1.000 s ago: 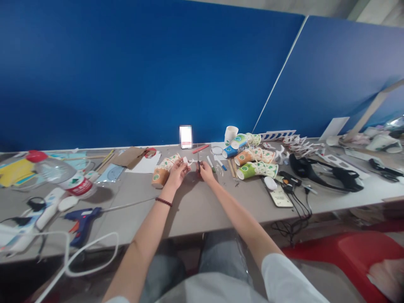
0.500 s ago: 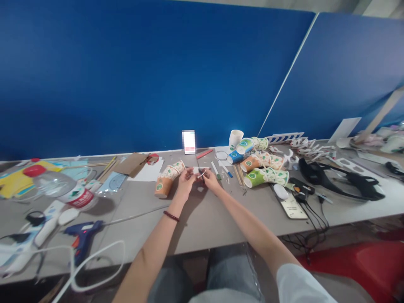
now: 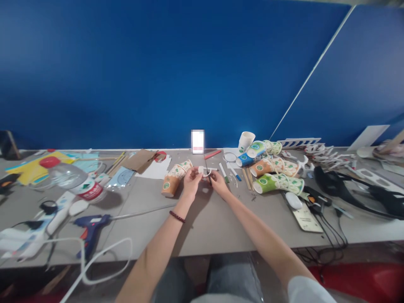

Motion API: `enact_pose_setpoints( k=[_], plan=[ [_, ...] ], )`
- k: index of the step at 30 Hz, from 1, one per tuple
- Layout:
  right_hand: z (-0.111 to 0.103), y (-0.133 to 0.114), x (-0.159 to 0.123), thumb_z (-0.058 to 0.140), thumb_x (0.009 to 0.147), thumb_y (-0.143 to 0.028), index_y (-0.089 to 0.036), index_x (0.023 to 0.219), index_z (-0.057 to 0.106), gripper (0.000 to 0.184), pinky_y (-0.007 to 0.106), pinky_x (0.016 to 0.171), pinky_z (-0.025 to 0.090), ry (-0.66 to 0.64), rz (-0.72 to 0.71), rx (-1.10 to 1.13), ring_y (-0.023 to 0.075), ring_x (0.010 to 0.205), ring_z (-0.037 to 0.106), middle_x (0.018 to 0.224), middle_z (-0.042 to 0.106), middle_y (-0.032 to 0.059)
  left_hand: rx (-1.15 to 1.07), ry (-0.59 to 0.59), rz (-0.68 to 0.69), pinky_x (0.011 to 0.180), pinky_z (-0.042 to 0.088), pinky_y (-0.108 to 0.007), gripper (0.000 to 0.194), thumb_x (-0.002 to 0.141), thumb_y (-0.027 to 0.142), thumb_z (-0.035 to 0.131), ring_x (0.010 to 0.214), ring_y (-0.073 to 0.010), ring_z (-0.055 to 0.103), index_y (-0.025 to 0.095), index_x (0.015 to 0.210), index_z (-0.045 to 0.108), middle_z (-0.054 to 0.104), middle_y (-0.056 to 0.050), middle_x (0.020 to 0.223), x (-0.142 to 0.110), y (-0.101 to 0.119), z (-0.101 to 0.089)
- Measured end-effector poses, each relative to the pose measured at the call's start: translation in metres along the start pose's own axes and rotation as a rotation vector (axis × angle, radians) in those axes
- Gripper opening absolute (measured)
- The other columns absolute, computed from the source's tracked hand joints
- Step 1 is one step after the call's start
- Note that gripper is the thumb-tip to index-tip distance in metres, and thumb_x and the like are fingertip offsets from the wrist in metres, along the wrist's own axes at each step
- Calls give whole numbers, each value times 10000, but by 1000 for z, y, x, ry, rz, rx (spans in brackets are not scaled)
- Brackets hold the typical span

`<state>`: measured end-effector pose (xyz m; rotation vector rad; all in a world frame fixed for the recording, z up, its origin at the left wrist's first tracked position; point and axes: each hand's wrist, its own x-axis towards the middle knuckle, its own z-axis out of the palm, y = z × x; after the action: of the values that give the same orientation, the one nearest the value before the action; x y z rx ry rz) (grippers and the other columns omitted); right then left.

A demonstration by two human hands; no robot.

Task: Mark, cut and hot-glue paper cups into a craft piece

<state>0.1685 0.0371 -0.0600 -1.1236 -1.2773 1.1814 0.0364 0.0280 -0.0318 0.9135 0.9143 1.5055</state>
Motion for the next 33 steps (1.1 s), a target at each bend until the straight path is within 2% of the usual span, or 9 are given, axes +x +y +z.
enact_pose_setpoints(
  k=[5,10,22,27,33],
  plan=[
    [-3,-5,-8,752,668,-453,-210,731,534,332,237,516,388,-98,9,-22,109,541,494,598,562,-46,-4,75,75,623,522,-260,469,545,380,876,677,-136,651,183,892,628,684,-5,777,4,3,-4],
    [-3,-10,-17,741,707,-495,-200,793,554,359,246,561,391,-198,13,-116,112,576,499,620,549,-51,-23,115,90,623,528,-268,437,513,332,882,647,-122,621,179,855,658,648,11,739,7,4,-7],
    [-4,-18,-22,736,693,-559,-209,726,510,418,231,495,327,-182,21,-189,96,519,427,577,496,-59,-32,137,94,675,559,-307,395,568,362,862,656,-144,653,178,838,640,665,2,706,4,12,-7],
    [-6,-20,-24,740,693,-558,-207,702,502,424,230,494,308,-190,12,-222,87,513,408,580,486,-62,-52,148,47,654,552,-311,407,540,343,869,615,-144,646,180,823,626,669,7,672,5,14,-8],
    [-4,-14,-25,727,711,-581,-212,717,486,441,223,468,282,-207,61,-149,81,479,377,539,463,-74,-45,135,-17,604,517,-269,431,530,322,878,643,-151,662,185,834,604,693,-7,709,1,17,-7]
  ],
)
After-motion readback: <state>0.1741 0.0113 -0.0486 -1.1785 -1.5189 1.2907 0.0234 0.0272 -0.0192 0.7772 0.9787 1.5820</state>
